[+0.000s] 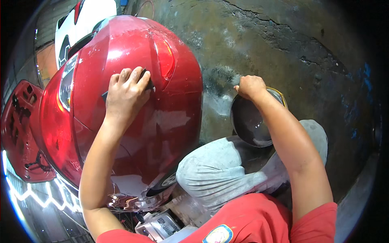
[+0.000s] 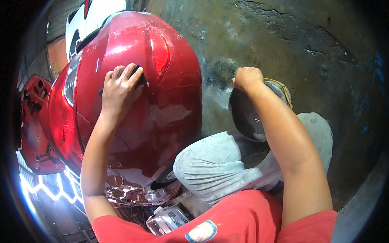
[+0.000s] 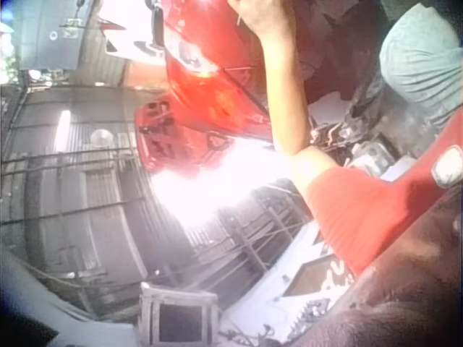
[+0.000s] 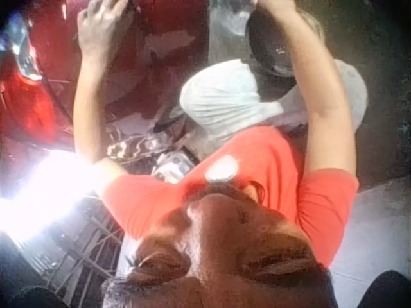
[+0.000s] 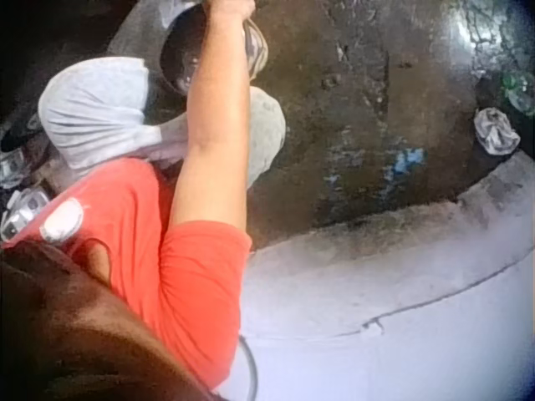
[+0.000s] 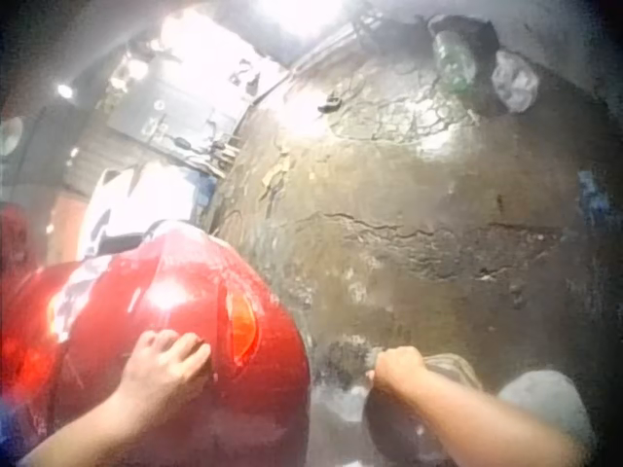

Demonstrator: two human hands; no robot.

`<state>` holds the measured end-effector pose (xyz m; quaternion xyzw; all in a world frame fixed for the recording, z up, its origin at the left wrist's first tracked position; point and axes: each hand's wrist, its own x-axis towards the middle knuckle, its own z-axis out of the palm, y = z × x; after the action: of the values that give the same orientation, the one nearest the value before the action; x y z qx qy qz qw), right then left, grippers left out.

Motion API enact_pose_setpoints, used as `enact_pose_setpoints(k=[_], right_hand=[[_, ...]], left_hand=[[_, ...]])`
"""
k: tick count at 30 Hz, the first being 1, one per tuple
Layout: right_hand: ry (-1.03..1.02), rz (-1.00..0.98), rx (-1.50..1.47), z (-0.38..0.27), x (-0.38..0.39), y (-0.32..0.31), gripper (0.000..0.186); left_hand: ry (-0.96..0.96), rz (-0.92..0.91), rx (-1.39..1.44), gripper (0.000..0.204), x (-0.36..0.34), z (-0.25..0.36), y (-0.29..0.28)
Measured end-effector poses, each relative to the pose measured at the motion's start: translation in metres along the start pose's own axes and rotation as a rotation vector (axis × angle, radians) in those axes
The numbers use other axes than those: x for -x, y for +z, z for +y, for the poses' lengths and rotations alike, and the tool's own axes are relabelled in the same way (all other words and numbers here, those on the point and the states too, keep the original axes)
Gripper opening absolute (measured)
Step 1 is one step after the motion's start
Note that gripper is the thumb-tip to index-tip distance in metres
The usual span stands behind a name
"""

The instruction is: The person sands a red car part by hand using a piece of sandpaper and water from a bucket. They repeatedly dip the sandpaper into the water and scrub the car's surface with rhythmic motions while using their other hand to hold the part steady.

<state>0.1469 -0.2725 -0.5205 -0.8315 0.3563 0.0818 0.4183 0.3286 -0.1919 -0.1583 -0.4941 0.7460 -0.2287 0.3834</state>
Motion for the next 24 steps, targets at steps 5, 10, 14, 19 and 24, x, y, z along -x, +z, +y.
enact_pose_setpoints(k=[5,10,14,19,24], right_hand=[[-0.05,0.039,0.001,-0.019,0.005,-0.012,0.047],[-0.013,0.012,-0.018,0.0,-0.001,-0.004,0.048],[-0.035,0.058,-0.036,-0.011,0.001,-0.009,0.047],[-0.048,0.091,-0.047,-0.004,-0.001,0.001,0.047],[-0.026,0.087,-0.055,0.002,0.0,-0.002,0.046]], left_hand=[[-0.103,-0.215,-0.018,0.047,-0.044,-0.038,-0.003],[-0.013,-0.096,0.024,0.051,-0.006,-0.007,-0.002],[-0.051,-0.188,0.0,0.043,-0.048,-0.035,-0.005],[0.012,-0.196,0.04,0.05,-0.029,-0.023,-0.003],[0.033,-0.184,0.126,0.05,-0.019,-0.021,-0.014]])
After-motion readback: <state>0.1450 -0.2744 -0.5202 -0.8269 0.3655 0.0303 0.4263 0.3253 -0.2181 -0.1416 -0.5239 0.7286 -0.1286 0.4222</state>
